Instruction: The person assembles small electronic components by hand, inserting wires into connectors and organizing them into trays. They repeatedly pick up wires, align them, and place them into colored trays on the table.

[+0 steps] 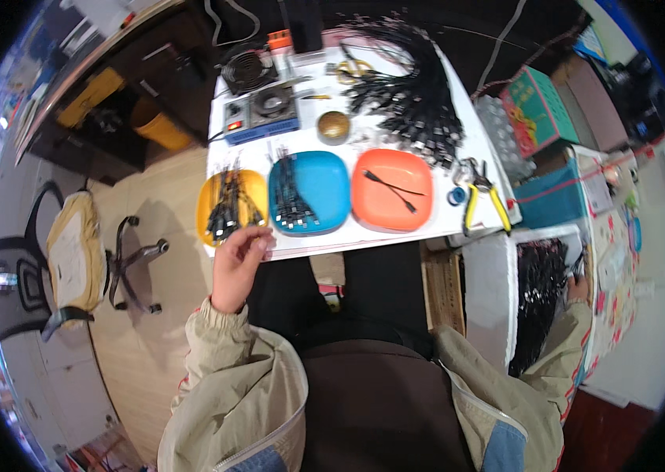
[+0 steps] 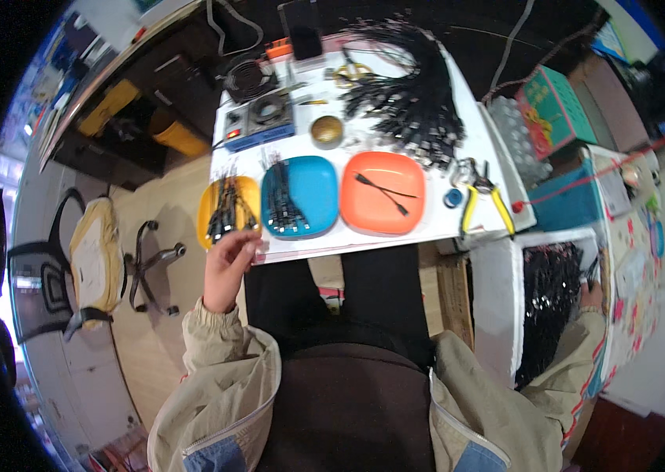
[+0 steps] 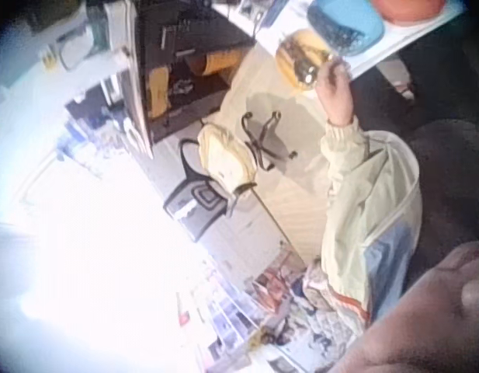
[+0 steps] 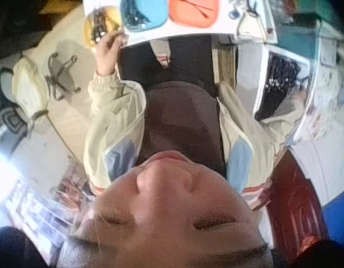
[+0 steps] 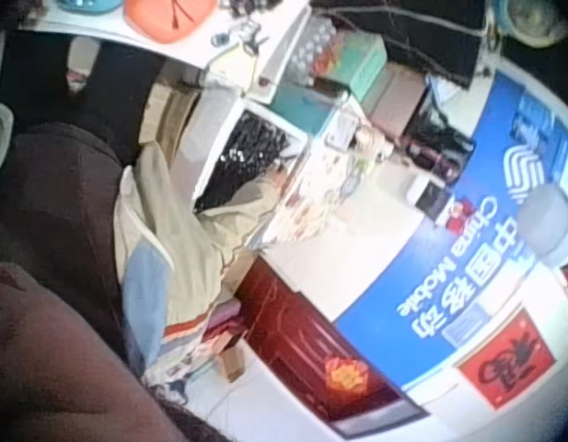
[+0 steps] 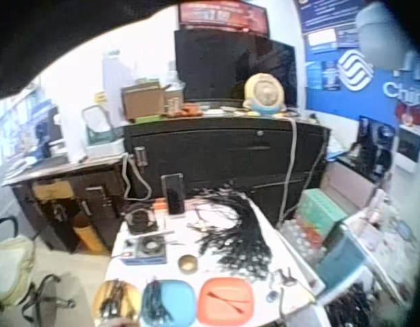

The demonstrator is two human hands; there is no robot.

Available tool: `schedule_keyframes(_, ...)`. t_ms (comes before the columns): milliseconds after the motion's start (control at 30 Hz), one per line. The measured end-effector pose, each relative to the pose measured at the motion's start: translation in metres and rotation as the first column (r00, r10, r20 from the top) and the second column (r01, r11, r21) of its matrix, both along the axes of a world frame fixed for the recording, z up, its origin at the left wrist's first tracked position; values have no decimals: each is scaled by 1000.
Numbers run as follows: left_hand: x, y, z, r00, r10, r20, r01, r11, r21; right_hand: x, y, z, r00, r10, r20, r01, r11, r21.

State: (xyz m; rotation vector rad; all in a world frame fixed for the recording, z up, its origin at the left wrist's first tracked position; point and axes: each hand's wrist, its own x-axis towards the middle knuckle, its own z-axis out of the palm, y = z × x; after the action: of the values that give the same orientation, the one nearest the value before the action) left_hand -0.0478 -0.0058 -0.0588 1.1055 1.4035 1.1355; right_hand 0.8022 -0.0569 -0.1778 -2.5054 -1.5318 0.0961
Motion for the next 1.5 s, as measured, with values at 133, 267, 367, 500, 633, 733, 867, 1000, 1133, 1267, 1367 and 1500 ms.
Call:
schedule_keyframes(133,-23,30,5,773,284,-567,-89,934,347,-33,37,14,841,23,540,-174,958,230)
schedule_keyframes(267,-36,75,-1,537,427,-727,-64,880,470,-198,72,93,985,174,-6,-171,972,162)
schedule_keyframes(367,-40,99,-9,463,411,-785,-57,898,437,-371,90,130,821,494,-286,-416,861,294)
schedule_keyframes(500,-45,111,-20,529,397,-750,-43,895,444,-540,109,156,440,752,-490,-706,628,329)
schedule_keyframes(633,-52,111,-19,729,441,-523,-127,838,530,-637,156,135,436,742,-509,-740,618,267)
schedule_keyframes(733,-55,104,-9,784,505,-361,-223,772,596,-677,188,107,579,663,-474,-669,719,189)
schedule_keyframes(867,-52,98,10,908,412,79,-349,636,688,-693,210,82,681,632,-370,-645,757,106)
schedule_keyframes(1000,-49,84,26,865,162,476,-408,778,477,-693,214,70,592,608,-529,-637,755,154)
schedule_keyframes(1133,-36,58,33,712,66,699,-296,931,214,-692,209,72,540,556,-632,-559,798,224)
schedule_keyframes(1267,-7,27,37,733,69,677,-213,968,131,-687,189,102,461,603,-651,-484,786,385)
schedule_keyframes(1367,7,13,45,704,38,709,-171,978,117,-675,155,140,338,690,-640,-494,709,503)
schedule_keyframes(1500,32,3,54,728,72,682,-219,967,132,-661,102,179,123,692,-711,-528,653,544)
